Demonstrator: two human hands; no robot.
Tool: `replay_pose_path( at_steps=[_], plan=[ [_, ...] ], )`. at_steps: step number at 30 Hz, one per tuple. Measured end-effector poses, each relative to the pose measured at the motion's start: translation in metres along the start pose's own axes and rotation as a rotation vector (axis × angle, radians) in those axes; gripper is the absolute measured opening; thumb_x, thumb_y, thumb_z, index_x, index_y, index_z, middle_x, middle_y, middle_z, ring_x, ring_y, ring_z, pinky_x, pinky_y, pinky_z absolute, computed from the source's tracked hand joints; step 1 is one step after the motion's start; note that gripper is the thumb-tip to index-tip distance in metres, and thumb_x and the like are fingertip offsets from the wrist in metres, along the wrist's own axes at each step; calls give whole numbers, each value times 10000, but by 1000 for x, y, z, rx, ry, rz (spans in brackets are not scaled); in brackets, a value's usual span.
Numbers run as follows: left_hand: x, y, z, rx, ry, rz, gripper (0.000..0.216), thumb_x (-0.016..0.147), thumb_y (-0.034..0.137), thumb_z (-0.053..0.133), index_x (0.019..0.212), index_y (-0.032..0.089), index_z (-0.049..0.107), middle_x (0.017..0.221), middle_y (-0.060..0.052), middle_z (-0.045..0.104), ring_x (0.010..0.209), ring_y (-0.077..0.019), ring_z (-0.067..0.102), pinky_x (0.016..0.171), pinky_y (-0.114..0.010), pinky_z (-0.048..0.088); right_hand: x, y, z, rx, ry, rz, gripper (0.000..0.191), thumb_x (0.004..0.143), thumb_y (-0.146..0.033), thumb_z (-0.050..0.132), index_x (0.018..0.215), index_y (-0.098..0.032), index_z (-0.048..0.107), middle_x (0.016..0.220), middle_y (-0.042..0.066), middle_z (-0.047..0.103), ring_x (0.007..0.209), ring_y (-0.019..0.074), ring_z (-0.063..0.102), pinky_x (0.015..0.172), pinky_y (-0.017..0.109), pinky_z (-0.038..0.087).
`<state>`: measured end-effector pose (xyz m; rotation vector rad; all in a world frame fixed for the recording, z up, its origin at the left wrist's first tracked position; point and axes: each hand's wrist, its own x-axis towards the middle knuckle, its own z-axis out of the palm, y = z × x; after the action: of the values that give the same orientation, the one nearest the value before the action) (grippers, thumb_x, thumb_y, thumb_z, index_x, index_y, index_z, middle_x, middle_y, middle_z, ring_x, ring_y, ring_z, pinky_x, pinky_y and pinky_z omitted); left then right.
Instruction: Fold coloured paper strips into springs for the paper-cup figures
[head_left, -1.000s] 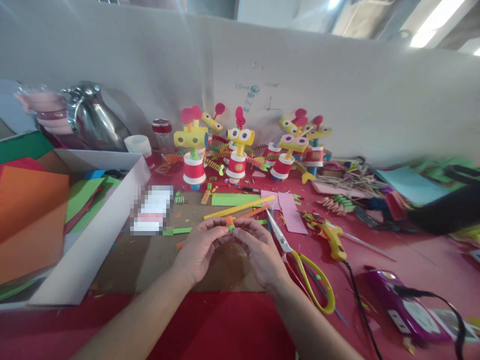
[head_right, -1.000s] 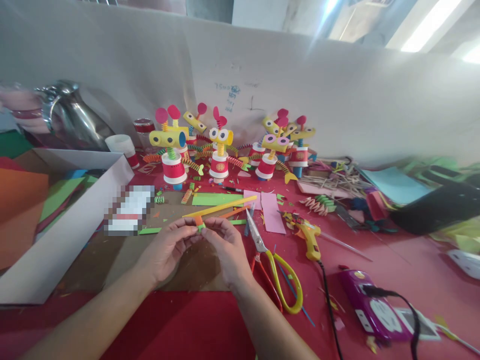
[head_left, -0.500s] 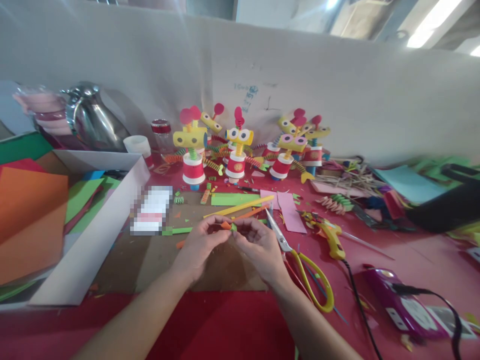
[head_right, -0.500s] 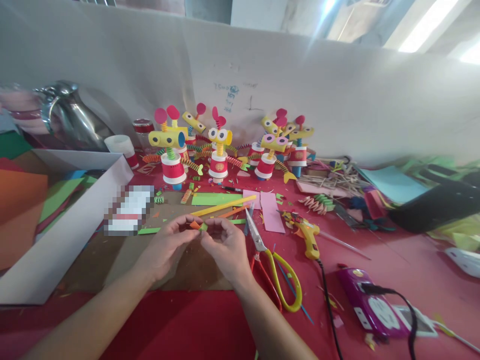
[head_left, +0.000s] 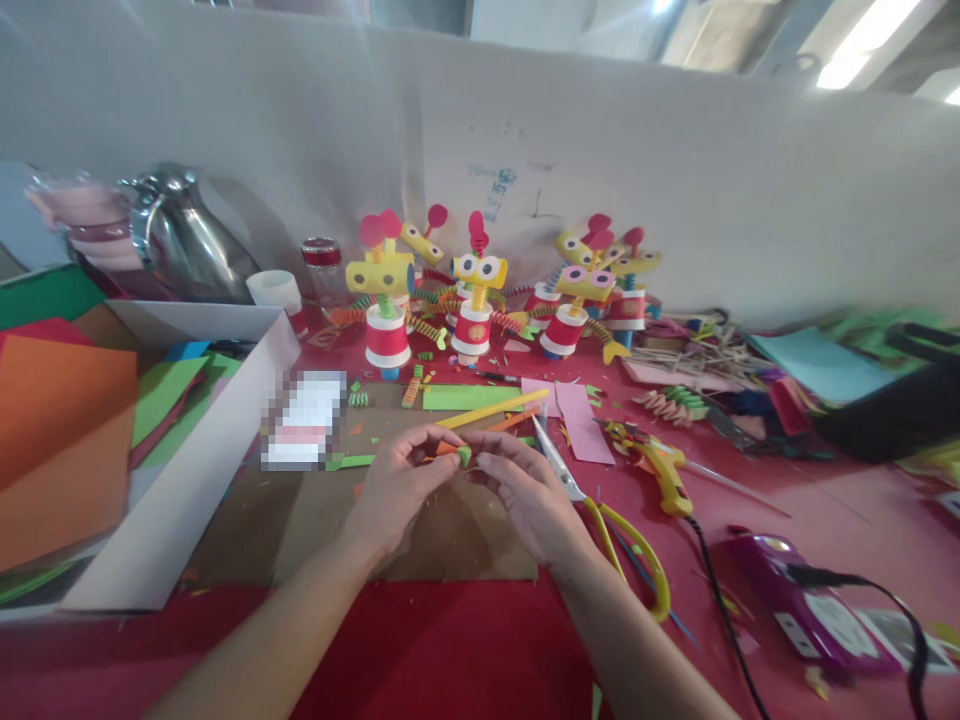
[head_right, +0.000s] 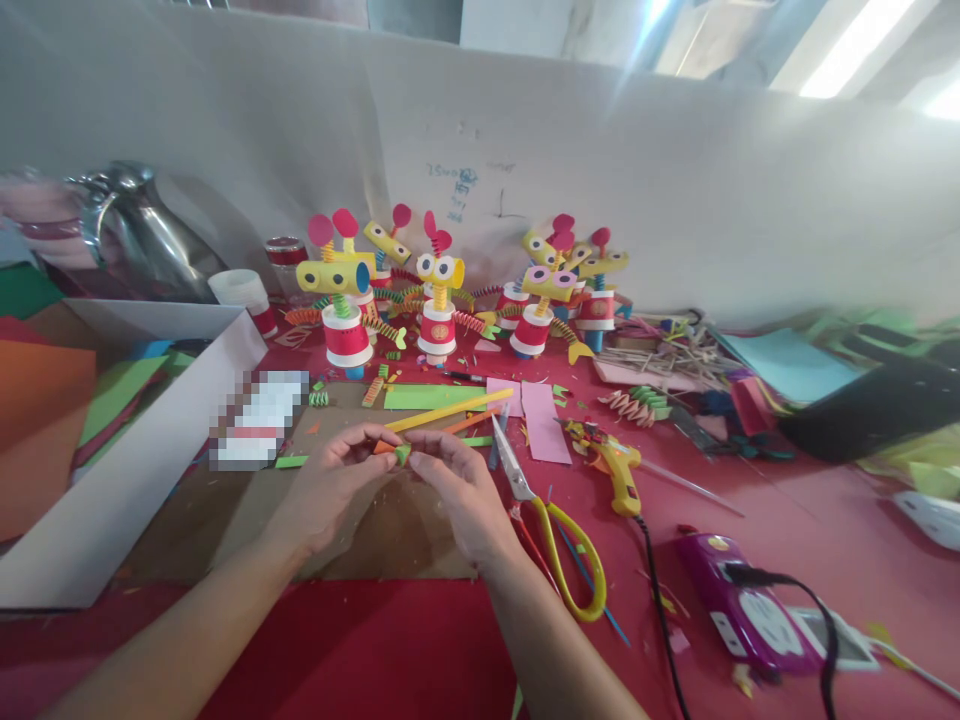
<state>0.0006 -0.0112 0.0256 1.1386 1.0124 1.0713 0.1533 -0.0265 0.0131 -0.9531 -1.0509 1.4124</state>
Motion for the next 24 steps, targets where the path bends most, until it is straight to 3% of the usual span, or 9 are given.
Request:
replay_pose_path(
  at_steps=[6, 24],
  plan=[
    [0, 0, 1, -61, 14, -23, 128, 714, 228, 658, 838, 198, 655, 831, -5, 626, 789, -141, 550, 743, -279, 412, -2, 6, 7, 8, 21, -19, 297, 746, -281, 745, 1030, -237, 669, 948, 16, 674, 926, 160, 608, 856, 293, 464],
    [-2, 1, 0, 15, 13, 28, 121, 734, 265, 667, 834, 203, 695, 811, -11, 653, 767, -135, 576, 727, -269, 438, -1, 2, 7, 23, 72, -21, 276, 679, -275, 787, 943, -222, 725, 873, 20, 721, 868, 171, 650, 835, 307, 496]
  ],
)
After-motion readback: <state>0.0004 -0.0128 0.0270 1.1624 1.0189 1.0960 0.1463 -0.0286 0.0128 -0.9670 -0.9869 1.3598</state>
